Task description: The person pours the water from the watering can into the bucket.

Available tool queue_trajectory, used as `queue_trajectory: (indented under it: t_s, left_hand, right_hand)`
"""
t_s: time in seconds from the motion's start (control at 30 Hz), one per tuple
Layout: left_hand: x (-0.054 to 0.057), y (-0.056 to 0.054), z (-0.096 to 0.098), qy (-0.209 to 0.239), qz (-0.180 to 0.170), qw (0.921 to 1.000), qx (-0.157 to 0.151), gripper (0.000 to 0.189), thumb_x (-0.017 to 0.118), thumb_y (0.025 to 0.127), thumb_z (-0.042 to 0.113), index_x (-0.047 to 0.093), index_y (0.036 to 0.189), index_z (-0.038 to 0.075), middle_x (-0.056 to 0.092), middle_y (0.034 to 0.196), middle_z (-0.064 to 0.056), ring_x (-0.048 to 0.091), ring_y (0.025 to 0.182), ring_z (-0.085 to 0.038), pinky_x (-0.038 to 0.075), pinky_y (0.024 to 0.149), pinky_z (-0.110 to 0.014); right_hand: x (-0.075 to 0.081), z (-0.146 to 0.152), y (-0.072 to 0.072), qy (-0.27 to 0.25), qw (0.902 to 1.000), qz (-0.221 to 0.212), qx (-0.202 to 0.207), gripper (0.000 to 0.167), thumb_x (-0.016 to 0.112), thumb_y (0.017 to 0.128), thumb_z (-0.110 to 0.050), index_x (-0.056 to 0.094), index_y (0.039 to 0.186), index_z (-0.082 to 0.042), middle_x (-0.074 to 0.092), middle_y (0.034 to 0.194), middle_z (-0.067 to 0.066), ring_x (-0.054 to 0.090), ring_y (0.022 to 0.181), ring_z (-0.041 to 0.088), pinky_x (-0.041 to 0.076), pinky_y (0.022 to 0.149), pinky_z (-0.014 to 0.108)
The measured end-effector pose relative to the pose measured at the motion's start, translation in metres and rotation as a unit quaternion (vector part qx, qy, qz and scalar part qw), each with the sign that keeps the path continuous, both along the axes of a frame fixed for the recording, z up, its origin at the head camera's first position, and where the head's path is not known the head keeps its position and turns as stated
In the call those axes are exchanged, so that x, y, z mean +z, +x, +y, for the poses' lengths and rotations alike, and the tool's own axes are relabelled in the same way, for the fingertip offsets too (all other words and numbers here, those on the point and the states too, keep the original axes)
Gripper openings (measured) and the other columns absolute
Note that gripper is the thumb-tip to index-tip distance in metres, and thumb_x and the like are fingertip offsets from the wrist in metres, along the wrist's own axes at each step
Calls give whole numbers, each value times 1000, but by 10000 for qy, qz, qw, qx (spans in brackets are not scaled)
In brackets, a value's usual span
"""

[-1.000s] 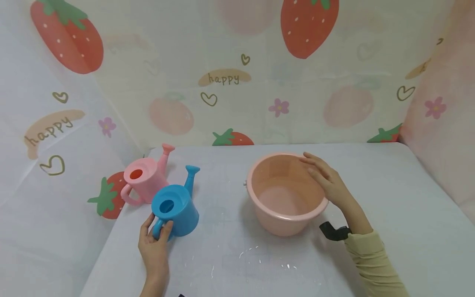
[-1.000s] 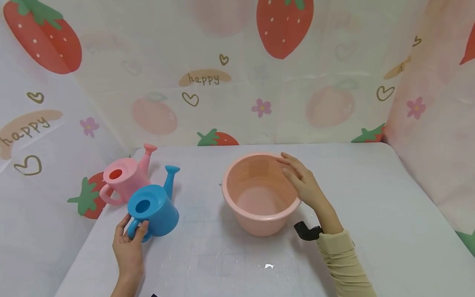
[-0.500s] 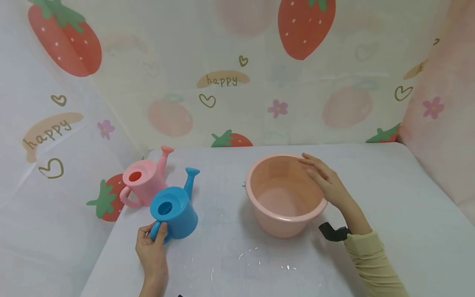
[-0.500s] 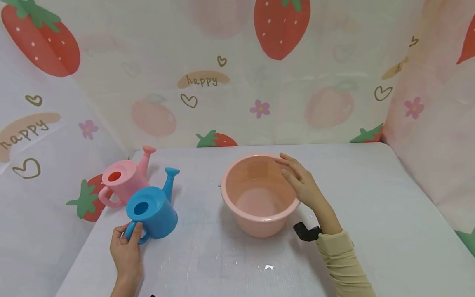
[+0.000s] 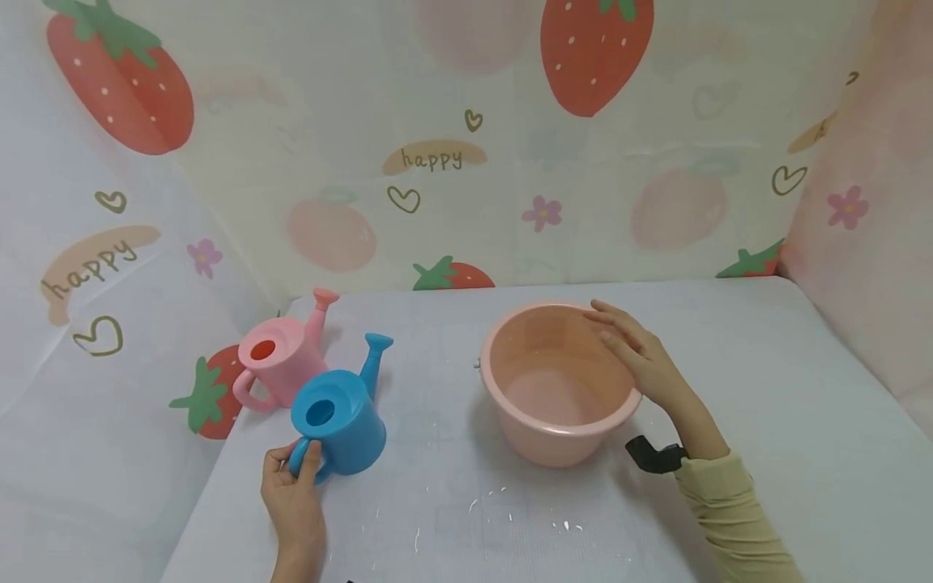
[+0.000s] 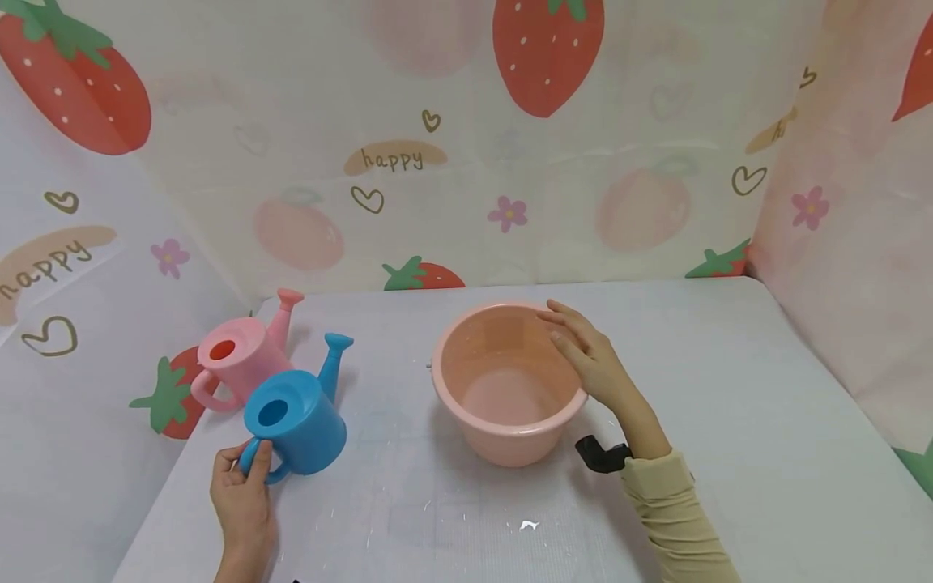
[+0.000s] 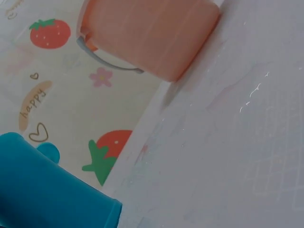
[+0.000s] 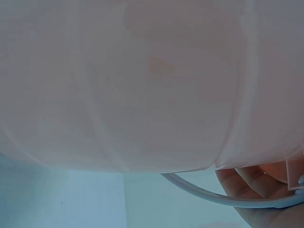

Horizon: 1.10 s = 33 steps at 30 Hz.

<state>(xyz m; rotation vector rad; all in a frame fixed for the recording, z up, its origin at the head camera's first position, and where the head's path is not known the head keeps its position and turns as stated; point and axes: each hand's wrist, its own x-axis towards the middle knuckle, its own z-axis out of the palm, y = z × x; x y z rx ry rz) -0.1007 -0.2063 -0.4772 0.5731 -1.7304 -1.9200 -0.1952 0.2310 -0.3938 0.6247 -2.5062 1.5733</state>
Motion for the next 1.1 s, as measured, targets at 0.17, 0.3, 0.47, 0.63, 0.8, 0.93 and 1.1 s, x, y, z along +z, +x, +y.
queue_trajectory:
  t_s: [0.17,0.3,0.47,0.63,0.8,0.93,1.1]
  left_hand:
    - [4,2,-3,125,177,9997,-85,21,62,88,19,46,99,13,60,99,6,54,95,-5,44,80,-7]
    - [11,3,-6,288,476,9982,-233,18,61,88,13,46,98,10,61,96,4,55,91,-5,45,79,-9]
    - [25,3,-8,627,846,9936,-409,16,61,87,8,49,98,7,65,93,3,58,90,-6,47,81,-12]
    - [34,3,-6,669,928,9922,-501,16,62,87,7,51,98,6,66,94,3,60,92,-8,48,84,-15]
    - [41,3,-2,581,808,9932,-610,19,62,87,8,51,101,2,66,93,3,58,93,-9,47,86,-15]
    - [48,3,0,555,723,9932,-729,20,61,87,7,51,103,1,65,91,3,56,92,-11,47,87,-15]
    - [56,3,3,600,592,9925,-880,19,60,88,8,52,104,2,63,86,4,50,86,-13,45,84,-18]
  right_hand:
    - [1,0,0,-26,10000,37,15,37,44,98,-15,47,135,-12,31,149,7,21,139,29,22,105,62]
    - [1,0,0,-13,10000,29,16,37,44,98,-15,47,135,-13,31,149,5,21,140,28,22,105,62]
    - [1,0,0,-9,10000,-13,-5,37,44,99,-16,47,135,-13,31,149,5,21,140,28,22,105,62]
    - [1,0,1,-21,10000,-55,-18,37,44,99,-16,47,135,-13,30,149,6,20,140,29,22,105,62]
    - [1,0,1,-46,10000,-60,-9,37,43,99,-16,47,135,-12,31,149,6,20,140,29,22,105,62]
    - [1,0,1,-72,9999,-71,2,37,43,99,-15,47,135,-12,31,149,4,20,140,29,22,105,62]
    - [1,1,0,-70,10000,-43,6,36,43,99,-17,47,135,-11,31,149,6,20,140,29,21,105,62]
